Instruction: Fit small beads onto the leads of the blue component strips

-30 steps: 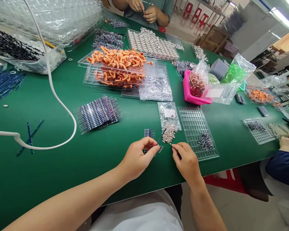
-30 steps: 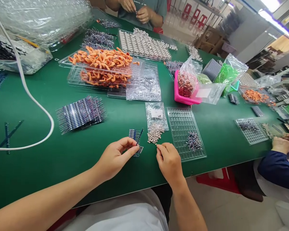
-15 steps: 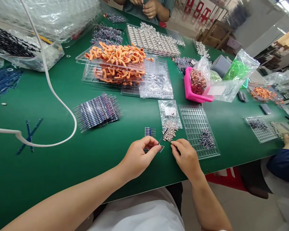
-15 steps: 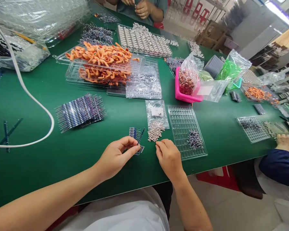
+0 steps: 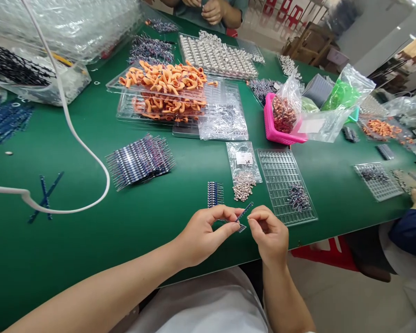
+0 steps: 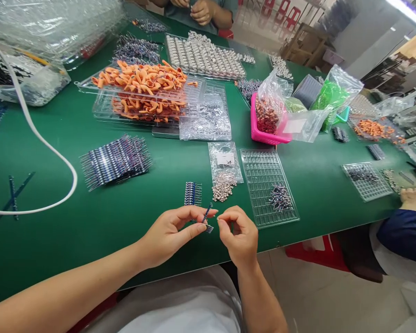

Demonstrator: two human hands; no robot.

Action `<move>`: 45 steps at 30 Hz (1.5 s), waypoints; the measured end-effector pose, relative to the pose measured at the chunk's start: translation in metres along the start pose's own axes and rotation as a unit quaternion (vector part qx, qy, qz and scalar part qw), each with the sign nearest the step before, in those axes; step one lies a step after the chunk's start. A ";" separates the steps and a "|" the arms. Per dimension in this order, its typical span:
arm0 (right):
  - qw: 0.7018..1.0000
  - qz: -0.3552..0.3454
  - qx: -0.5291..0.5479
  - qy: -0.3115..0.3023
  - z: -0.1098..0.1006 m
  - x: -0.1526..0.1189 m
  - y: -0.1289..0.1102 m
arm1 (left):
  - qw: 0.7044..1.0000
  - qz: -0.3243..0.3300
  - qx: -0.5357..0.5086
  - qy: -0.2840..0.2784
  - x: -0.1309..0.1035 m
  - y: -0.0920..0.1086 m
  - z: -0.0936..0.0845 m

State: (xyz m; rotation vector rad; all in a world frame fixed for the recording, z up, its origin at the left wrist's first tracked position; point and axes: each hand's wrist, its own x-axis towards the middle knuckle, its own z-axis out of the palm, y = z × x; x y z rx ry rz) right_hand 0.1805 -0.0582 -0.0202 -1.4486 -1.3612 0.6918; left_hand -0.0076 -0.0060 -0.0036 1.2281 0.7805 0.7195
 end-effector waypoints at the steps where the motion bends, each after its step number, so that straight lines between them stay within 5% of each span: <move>1: 1.000 -0.002 0.019 0.015 0.004 -0.002 0.000 | 1.000 0.002 -0.010 -0.004 -0.001 0.000 0.001; 15: 0.988 -0.078 -0.077 0.110 0.018 -0.011 0.011 | 0.991 -0.052 -0.119 -0.014 -0.003 0.004 0.004; 25: 0.986 -0.089 -0.098 0.106 0.018 -0.010 0.009 | 0.988 -0.063 -0.139 -0.008 -0.003 0.006 0.004; 45: 0.924 -0.251 -0.266 0.114 0.018 -0.006 0.002 | 0.979 -0.100 -0.178 0.005 0.003 0.009 0.000</move>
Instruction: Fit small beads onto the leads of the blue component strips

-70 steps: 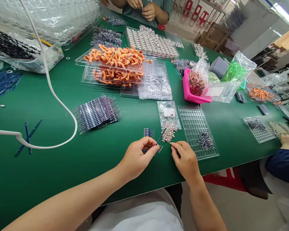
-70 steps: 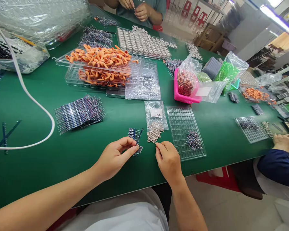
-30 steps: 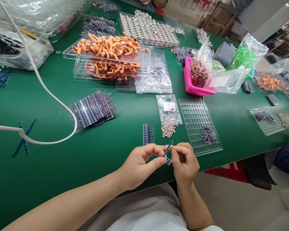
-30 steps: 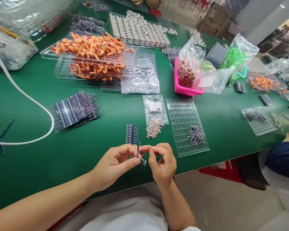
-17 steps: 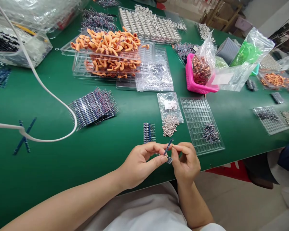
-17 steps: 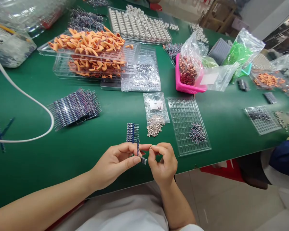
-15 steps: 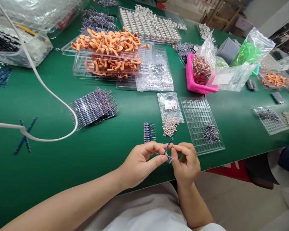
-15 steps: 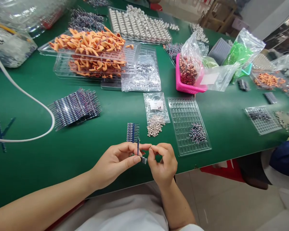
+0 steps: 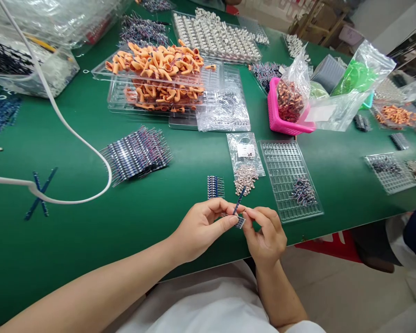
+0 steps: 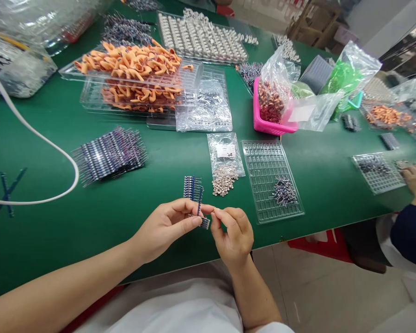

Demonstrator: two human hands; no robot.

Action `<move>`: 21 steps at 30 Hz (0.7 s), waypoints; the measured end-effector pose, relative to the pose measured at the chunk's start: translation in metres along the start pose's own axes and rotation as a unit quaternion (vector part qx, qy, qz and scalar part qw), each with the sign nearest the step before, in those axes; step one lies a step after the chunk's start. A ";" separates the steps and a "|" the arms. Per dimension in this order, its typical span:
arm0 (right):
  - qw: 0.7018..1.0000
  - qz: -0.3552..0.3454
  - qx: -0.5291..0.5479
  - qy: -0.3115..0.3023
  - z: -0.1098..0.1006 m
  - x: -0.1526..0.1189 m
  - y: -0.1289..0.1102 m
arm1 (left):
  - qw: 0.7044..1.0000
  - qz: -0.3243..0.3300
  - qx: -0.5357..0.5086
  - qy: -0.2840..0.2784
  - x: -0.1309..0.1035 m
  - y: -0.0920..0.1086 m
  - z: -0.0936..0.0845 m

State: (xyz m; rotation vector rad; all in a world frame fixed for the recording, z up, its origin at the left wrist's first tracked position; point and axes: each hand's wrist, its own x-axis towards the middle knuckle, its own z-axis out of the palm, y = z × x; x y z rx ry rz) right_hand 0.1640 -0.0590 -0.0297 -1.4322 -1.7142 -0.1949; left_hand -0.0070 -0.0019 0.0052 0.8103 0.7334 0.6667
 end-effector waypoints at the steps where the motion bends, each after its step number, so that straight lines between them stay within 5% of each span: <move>1: 1.000 -0.007 -0.003 -0.007 -0.001 0.000 0.001 | 1.000 -0.006 -0.004 0.001 0.000 0.000 0.000; 7: 0.997 -0.044 0.005 -0.059 -0.004 0.000 0.008 | 0.999 -0.033 -0.017 0.010 0.005 -0.001 -0.003; 13: 0.999 -0.035 0.005 -0.040 -0.003 0.002 0.007 | 0.999 -0.043 -0.014 0.020 0.006 0.000 -0.005; 21: 0.978 0.129 0.156 -0.056 -0.004 -0.003 -0.003 | 0.999 -0.044 -0.021 0.016 0.006 -0.001 -0.004</move>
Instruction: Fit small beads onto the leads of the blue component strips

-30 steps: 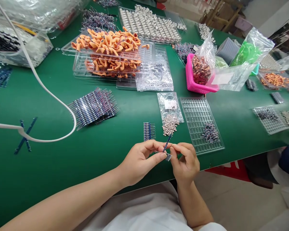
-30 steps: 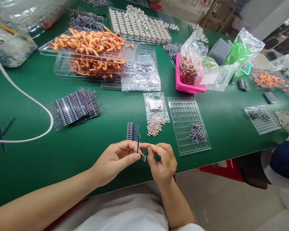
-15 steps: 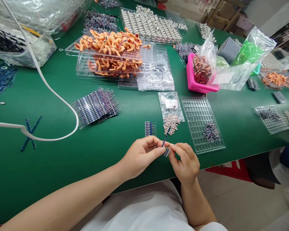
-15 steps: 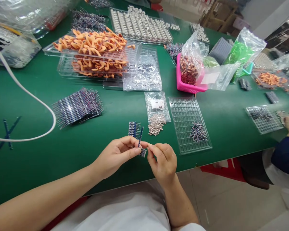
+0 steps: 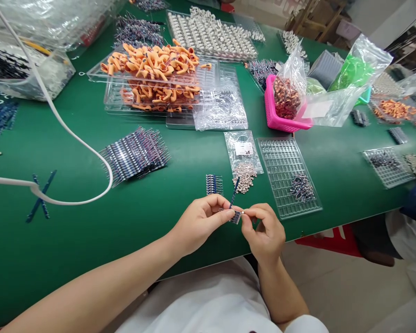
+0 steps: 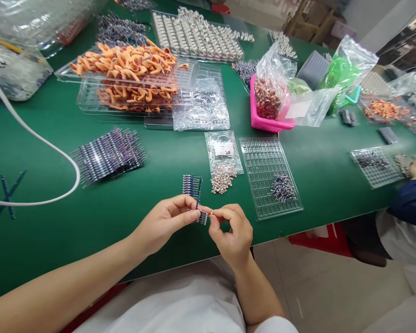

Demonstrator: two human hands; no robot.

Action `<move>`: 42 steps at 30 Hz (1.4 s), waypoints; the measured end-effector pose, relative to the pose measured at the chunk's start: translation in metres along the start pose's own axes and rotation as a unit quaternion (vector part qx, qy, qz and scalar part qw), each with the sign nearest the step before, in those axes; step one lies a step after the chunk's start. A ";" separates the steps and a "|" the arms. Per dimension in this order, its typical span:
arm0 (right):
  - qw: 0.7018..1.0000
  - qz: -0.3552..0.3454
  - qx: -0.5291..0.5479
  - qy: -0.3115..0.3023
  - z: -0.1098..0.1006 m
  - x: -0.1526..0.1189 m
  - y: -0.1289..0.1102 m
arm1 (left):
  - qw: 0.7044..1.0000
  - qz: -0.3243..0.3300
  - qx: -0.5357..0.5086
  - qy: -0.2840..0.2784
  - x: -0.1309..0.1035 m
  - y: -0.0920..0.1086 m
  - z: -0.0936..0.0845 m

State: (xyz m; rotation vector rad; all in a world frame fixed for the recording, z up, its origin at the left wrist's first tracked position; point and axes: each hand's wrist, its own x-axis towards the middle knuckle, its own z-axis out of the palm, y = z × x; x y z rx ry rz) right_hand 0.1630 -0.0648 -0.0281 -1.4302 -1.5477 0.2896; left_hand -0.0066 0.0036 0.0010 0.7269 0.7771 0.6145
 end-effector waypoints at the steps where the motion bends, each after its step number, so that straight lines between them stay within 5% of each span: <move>1: 0.999 0.032 0.033 -0.001 0.000 -0.001 -0.001 | 1.000 0.002 0.003 0.001 0.000 0.000 0.000; 9: 0.969 0.164 0.185 0.011 0.005 -0.008 0.003 | 0.994 0.042 0.097 0.039 0.000 -0.004 0.002; 42: 0.971 0.161 0.176 0.010 0.007 -0.005 0.005 | 0.988 0.053 0.139 0.047 0.000 -0.003 0.002</move>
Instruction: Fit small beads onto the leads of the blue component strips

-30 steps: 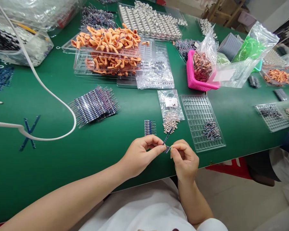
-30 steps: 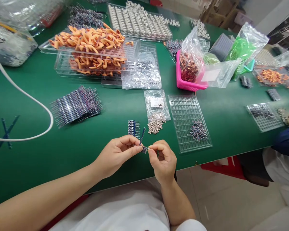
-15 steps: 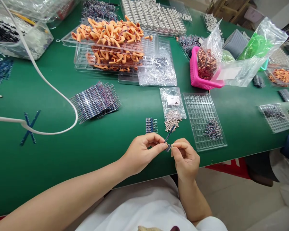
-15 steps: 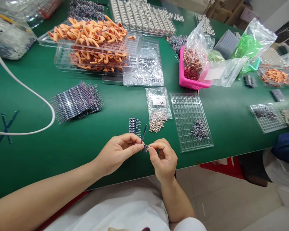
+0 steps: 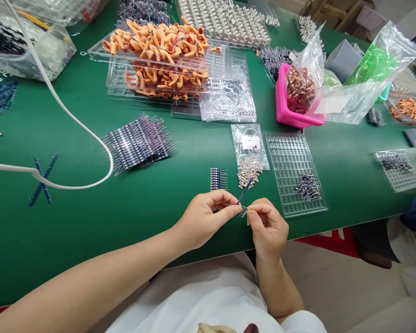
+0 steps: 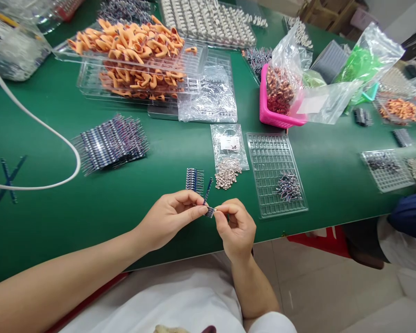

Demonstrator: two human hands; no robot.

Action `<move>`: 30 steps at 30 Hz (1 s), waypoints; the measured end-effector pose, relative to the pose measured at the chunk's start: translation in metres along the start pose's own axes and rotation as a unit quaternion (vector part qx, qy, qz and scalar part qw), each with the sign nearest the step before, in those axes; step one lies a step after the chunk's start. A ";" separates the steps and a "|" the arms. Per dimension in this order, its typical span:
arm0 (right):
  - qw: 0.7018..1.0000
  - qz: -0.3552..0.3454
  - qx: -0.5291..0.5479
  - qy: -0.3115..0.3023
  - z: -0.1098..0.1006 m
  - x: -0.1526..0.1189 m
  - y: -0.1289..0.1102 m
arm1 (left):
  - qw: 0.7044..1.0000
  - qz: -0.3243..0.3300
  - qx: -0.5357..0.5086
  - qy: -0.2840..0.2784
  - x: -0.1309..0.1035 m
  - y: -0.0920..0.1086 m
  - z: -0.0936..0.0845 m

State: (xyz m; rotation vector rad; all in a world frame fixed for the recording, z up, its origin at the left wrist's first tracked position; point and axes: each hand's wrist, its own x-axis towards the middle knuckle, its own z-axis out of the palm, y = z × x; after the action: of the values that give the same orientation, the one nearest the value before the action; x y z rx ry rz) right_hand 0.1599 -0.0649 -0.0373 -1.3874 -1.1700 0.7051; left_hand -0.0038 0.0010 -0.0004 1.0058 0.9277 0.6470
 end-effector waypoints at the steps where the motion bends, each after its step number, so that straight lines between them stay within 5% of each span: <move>1: 1.000 -0.001 0.000 0.000 0.000 0.000 0.000 | 1.000 0.001 0.000 0.001 0.000 0.000 0.000; 10: 1.000 0.019 0.016 -0.015 -0.001 0.001 0.001 | 1.000 0.006 0.015 0.007 0.001 -0.002 -0.001; 21: 0.974 0.123 0.144 -0.125 -0.011 0.011 0.002 | 0.999 -0.021 0.036 -0.007 -0.001 0.002 -0.001; 30: 0.972 0.122 0.140 -0.143 -0.010 0.014 0.001 | 0.998 -0.019 0.055 -0.019 -0.001 0.003 -0.003</move>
State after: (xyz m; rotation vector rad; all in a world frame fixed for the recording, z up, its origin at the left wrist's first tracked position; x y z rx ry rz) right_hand 0.1739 -0.0554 -0.0332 -1.2259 -1.0774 1.2312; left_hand -0.0068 0.0023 0.0018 1.0916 0.9553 0.5490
